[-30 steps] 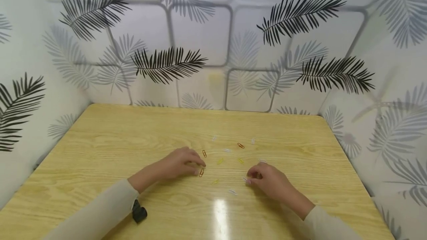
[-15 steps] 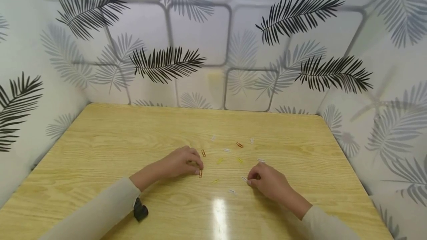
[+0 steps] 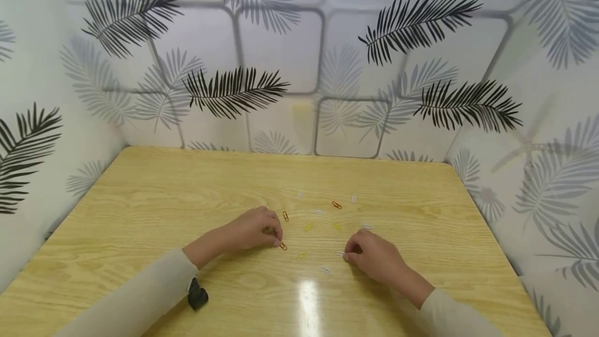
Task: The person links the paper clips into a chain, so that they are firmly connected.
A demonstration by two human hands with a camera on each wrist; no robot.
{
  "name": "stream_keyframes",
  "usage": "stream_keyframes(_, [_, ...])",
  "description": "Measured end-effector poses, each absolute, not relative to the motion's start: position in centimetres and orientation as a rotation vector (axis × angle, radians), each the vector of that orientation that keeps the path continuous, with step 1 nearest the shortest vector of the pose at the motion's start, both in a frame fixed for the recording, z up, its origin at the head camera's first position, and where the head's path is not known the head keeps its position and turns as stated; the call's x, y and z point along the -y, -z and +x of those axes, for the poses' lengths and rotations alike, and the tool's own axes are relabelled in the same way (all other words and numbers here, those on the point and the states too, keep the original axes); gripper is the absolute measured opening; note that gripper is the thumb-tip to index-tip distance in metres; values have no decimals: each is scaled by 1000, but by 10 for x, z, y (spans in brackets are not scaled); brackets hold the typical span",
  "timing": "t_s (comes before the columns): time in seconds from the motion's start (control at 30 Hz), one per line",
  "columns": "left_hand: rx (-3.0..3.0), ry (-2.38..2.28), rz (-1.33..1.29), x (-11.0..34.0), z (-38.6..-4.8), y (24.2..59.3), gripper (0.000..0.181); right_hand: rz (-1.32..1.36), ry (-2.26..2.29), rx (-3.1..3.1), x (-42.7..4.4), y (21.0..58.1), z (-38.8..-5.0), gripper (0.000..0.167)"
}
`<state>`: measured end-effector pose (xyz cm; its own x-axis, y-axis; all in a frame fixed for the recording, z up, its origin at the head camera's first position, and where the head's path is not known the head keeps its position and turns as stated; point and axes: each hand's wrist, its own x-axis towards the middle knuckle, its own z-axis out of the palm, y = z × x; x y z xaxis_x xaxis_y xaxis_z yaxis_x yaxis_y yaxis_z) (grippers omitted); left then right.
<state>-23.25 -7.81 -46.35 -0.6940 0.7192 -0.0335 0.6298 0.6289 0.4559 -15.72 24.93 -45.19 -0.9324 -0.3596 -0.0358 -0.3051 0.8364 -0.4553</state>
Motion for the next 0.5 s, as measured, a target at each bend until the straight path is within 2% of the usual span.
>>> stream_keyframes(0.5, [-2670,-612,1147,77,-229,466,9,-478,736,-2860,-249,451,-159,6])
